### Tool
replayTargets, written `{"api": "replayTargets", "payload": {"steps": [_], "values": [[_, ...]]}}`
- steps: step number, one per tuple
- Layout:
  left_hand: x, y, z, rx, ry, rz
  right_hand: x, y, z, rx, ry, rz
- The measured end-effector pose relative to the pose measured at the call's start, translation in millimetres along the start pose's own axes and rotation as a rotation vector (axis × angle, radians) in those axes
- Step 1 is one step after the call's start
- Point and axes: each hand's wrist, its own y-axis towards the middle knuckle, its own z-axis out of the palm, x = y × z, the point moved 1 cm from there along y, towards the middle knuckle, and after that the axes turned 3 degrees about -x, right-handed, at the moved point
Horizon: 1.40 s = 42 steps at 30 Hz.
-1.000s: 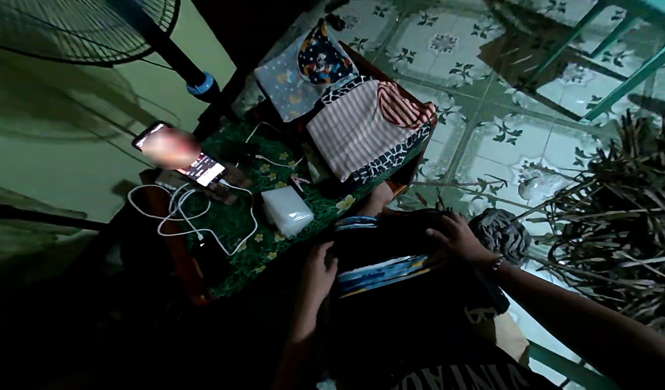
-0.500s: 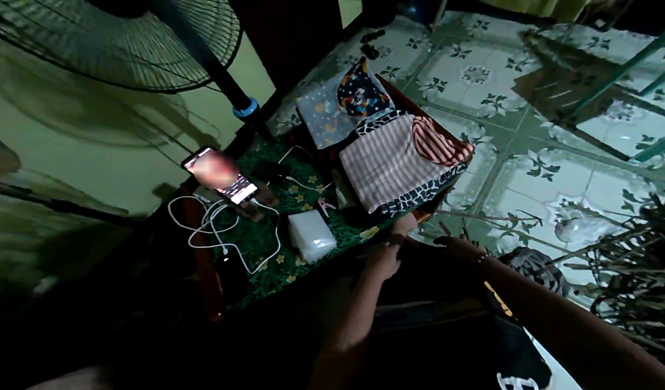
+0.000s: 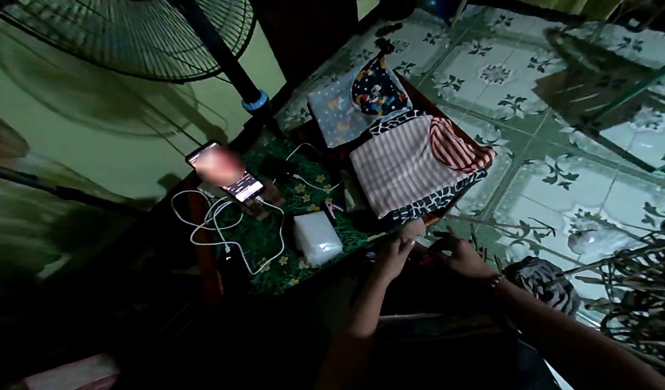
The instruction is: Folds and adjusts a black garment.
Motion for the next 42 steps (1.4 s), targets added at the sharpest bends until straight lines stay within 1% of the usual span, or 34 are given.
{"api": "replayTargets", "payload": {"steps": [1,2,3,5,7,9,11,12,15,17,19,20,21,23,27,30,32,34,37,40,42], "values": [[-5,-4,-2,-0.025,-0.142,-0.014,14,-8,-2,-0.056,0.099,-0.026],[-10,-8,-2,-0.017,-0.261,-0.022,28,-14,-3,-0.094,0.205,-0.069],[-15,-13,-2,0.027,-0.356,-0.030,40,-20,-2,-0.103,0.300,-0.124],[-26,-26,0,0.156,-0.502,-0.055,56,-29,4,-0.029,0.407,-0.255],[-24,-31,9,0.299,-0.631,-0.079,70,-36,15,0.091,0.410,-0.324],[-3,-25,23,0.408,-0.734,-0.012,80,-40,26,0.228,0.435,-0.350],[1,-31,22,0.457,-0.763,0.046,86,-39,36,0.353,0.497,-0.380],[1,-33,20,0.478,-0.772,0.045,87,-38,40,0.396,0.525,-0.389],[0,-31,16,0.544,-0.849,-0.007,89,-33,42,0.469,0.597,-0.329],[8,-25,19,0.568,-0.890,0.036,90,-30,42,0.486,0.605,-0.255],[5,-25,16,0.549,-0.863,0.080,91,-27,41,0.484,0.613,-0.201],[-6,-31,10,0.506,-0.852,0.061,93,-25,40,0.482,0.616,-0.163],[-22,-40,2,0.445,-0.839,0.005,95,-24,39,0.471,0.620,-0.145],[-31,-45,-2,0.414,-0.858,-0.033,98,-21,39,0.458,0.637,-0.137],[-24,-39,2,0.359,-0.829,-0.100,100,-18,41,0.463,0.672,-0.153],[-11,-34,9,0.384,-0.857,-0.027,99,-18,40,0.476,0.680,-0.146],[-15,-36,7,0.344,-0.841,-0.015,96,-18,40,0.473,0.689,-0.145],[-10,-33,12,0.323,-0.869,0.028,88,-19,43,0.466,0.729,-0.142],[7,-23,23,0.391,-0.914,0.003,81,-19,46,0.458,0.753,-0.156],[8,-19,27,0.344,-0.856,-0.010,78,-18,43,0.396,0.767,-0.151],[4,-17,28,0.267,-0.845,-0.045,72,-15,38,0.295,0.813,-0.104]]}}
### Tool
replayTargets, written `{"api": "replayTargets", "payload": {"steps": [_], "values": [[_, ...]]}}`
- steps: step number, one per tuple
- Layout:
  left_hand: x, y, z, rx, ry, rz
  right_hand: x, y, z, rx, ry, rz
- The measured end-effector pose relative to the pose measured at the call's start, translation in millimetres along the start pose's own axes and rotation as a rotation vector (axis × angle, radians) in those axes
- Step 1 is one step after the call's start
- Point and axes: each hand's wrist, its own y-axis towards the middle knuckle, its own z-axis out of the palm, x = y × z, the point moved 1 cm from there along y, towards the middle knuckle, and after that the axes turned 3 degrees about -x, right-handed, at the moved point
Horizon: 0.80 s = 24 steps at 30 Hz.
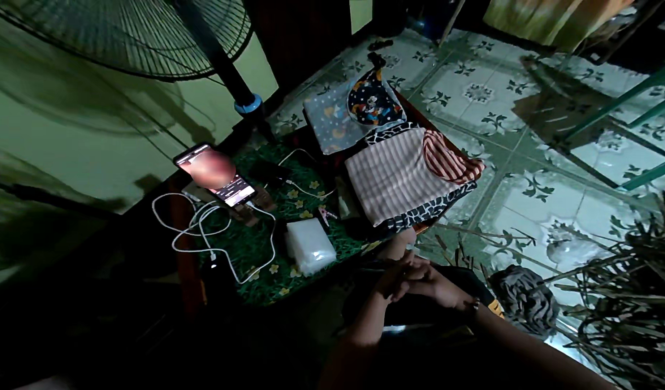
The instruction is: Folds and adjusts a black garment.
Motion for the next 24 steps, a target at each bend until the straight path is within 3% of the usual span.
{"api": "replayTargets", "payload": {"steps": [3,6,9,11,13,19,24], "values": [[-8,-1,4,-0.211,0.077,-0.002,1,3,-15,-0.277,0.037,0.071],[-7,6,-6,-0.330,0.327,0.085,-7,8,-46,-0.440,-0.349,0.248],[-6,18,-12,-0.244,0.802,0.042,-28,11,-78,-0.270,-0.813,0.549],[-5,24,-12,-0.134,1.092,-0.072,-47,10,-88,-0.117,-0.967,0.720],[-1,31,-12,-0.043,1.296,-0.156,-67,7,-95,-0.012,-1.036,0.769],[-1,38,-7,0.061,1.479,-0.269,-78,13,-102,0.123,-0.962,0.763],[4,37,1,-0.014,1.548,-0.316,-75,15,-97,0.125,-0.937,0.757]]}}
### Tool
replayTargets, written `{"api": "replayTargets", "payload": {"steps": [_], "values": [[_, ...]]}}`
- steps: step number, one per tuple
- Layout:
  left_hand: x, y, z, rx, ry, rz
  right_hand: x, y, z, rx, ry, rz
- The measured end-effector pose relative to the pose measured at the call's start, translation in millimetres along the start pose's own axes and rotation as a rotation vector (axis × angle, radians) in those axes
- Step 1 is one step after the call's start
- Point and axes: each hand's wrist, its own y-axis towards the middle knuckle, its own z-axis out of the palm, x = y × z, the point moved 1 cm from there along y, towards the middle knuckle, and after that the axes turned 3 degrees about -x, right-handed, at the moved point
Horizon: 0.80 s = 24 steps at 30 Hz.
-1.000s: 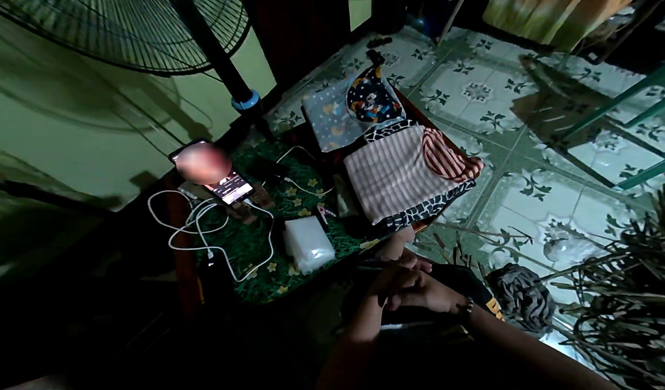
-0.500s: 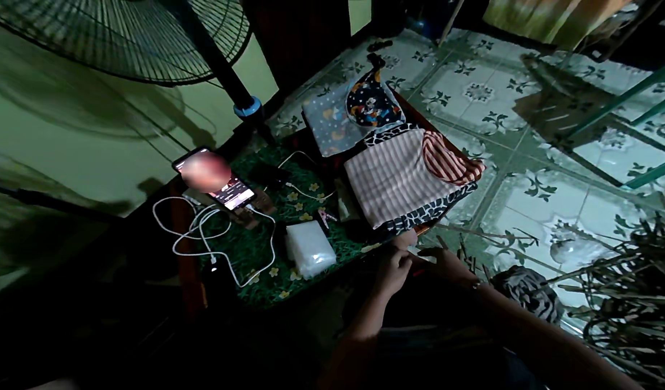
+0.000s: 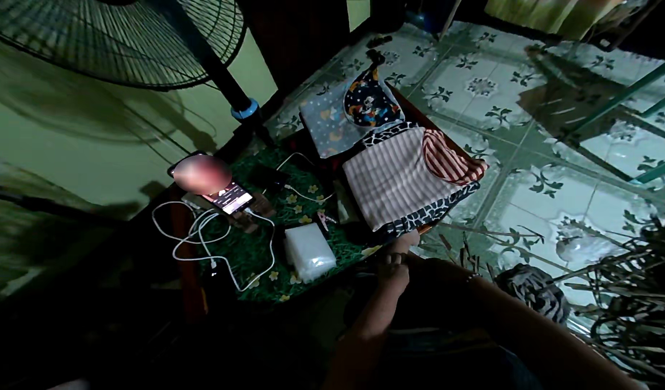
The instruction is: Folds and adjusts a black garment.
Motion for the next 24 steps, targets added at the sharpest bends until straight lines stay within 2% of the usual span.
{"api": "replayTargets", "payload": {"steps": [4,9,15,20,24], "values": [[-2,2,2,-0.033,-0.012,-0.043,9,-2,3,-0.016,-0.052,0.012],[0,9,3,-0.070,0.016,-0.072,20,-7,0,-0.026,-0.153,-0.084],[-2,6,-6,0.023,0.049,-0.062,10,11,5,-0.004,-0.186,-0.088],[3,17,3,-0.044,-0.002,-0.021,16,10,9,-0.052,-0.181,-0.094],[2,19,-1,-0.044,-0.022,0.018,6,21,7,0.021,-0.224,-0.136]]}}
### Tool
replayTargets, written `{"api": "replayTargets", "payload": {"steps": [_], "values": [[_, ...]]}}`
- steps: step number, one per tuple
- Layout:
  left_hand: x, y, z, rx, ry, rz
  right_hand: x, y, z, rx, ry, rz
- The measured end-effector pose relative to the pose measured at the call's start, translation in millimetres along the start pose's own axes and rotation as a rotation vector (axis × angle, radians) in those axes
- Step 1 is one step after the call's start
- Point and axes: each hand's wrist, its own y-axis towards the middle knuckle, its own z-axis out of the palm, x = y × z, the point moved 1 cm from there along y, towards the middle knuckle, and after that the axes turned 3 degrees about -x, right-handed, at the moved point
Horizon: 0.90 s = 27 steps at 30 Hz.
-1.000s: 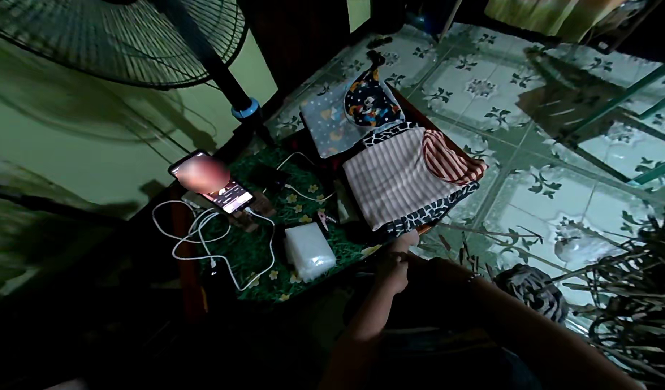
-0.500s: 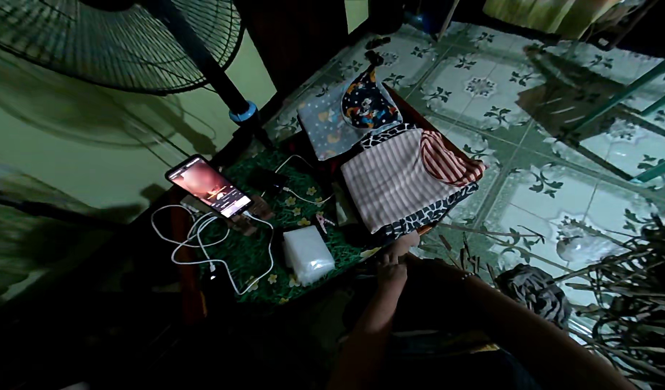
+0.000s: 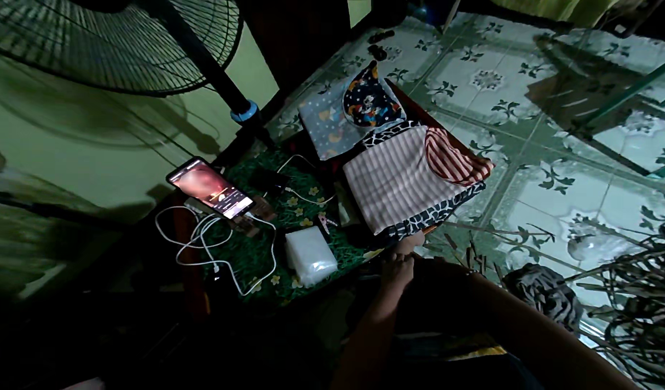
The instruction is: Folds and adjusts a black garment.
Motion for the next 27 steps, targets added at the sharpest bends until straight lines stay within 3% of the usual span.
{"api": "replayTargets", "payload": {"steps": [4,8,15,21,27], "values": [[2,1,-1,-0.107,-0.051,0.006,3,-4,-10,-0.082,0.224,0.172],[13,-1,-8,-0.195,-0.169,0.009,-5,-17,-21,-0.178,0.508,0.189],[33,-16,-28,-0.144,-0.260,0.077,-17,-31,-31,-0.383,0.785,0.051],[56,-43,-45,-0.117,-0.197,0.065,-29,-54,-49,-0.399,0.734,-0.055],[76,-92,-56,-0.122,-0.154,-0.020,-8,-88,-68,-0.352,0.563,-0.128]]}}
